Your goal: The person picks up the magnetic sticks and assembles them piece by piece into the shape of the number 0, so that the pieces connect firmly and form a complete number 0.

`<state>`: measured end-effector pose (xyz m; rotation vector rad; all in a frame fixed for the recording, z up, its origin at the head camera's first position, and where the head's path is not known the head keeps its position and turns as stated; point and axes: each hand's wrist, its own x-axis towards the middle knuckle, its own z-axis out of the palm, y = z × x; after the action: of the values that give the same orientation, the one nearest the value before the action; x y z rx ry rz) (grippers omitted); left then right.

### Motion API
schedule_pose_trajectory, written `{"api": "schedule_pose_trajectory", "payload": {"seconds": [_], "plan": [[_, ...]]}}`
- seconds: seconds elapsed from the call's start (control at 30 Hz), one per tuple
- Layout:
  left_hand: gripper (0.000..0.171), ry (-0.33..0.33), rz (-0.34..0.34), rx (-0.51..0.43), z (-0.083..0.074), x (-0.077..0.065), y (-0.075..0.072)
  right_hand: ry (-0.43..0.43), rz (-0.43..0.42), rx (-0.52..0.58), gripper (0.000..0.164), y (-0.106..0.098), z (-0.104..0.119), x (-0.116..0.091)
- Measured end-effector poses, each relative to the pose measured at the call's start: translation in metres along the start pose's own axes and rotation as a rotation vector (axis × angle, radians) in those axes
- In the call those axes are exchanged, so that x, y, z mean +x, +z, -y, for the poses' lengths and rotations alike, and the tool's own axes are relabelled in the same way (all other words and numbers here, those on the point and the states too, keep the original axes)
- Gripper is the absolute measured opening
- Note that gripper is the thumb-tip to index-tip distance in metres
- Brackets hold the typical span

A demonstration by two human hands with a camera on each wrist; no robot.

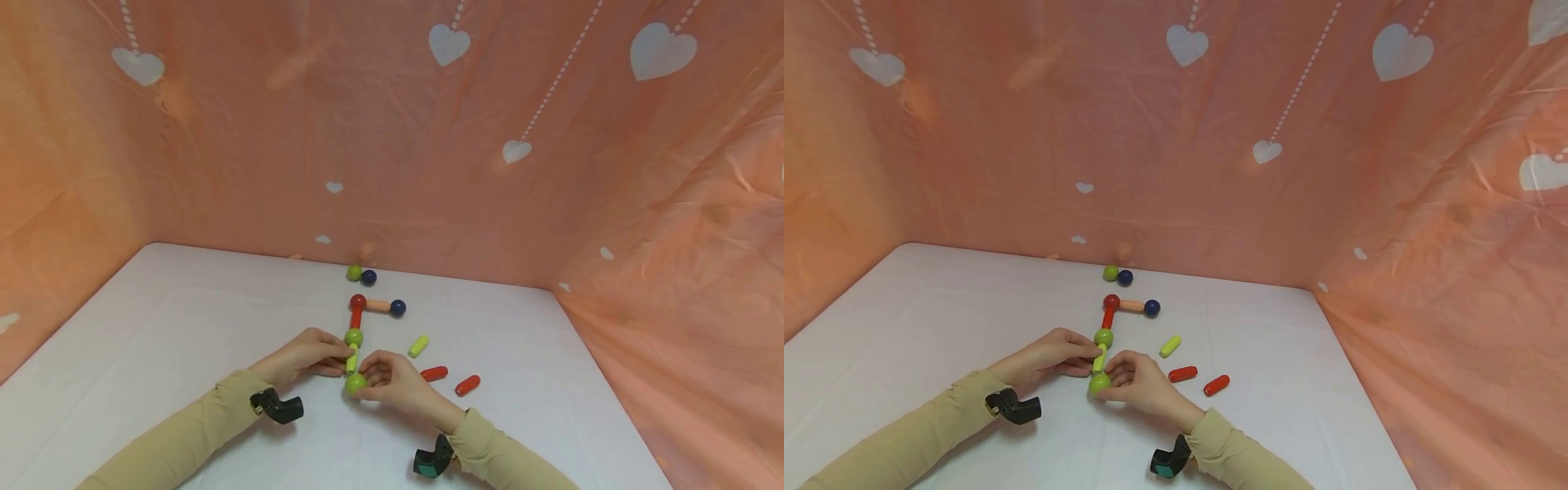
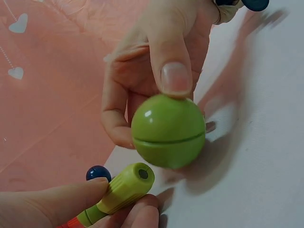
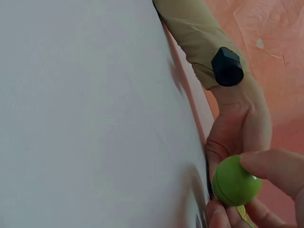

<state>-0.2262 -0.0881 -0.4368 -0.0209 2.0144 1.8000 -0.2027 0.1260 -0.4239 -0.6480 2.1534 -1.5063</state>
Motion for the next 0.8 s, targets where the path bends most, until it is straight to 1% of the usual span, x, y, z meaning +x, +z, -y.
{"api": "schedule_pose_trajectory", "payload": {"seconds": [0.2,0.5,0.67,0.8], "plan": [[0.03,0.011,0.014,-0.008,0.0,0.001,0.0,0.027,-0.031,-0.008,0.029,0.005,0.002,0.002],[0.028,-0.004,-0.011,0.003,-0.002,0.002,0.001,0.04,-0.105,-0.068,0.03,0.01,0.003,0.004],[0.029,-0.007,-0.025,0.008,0.0,0.001,0.001,0.047,-0.109,-0.083,0.031,0.012,0.006,0.004],[0.035,-0.007,-0.002,0.027,0.001,-0.004,-0.002,0.038,-0.103,-0.096,0.029,0.013,0.007,0.004]]}}
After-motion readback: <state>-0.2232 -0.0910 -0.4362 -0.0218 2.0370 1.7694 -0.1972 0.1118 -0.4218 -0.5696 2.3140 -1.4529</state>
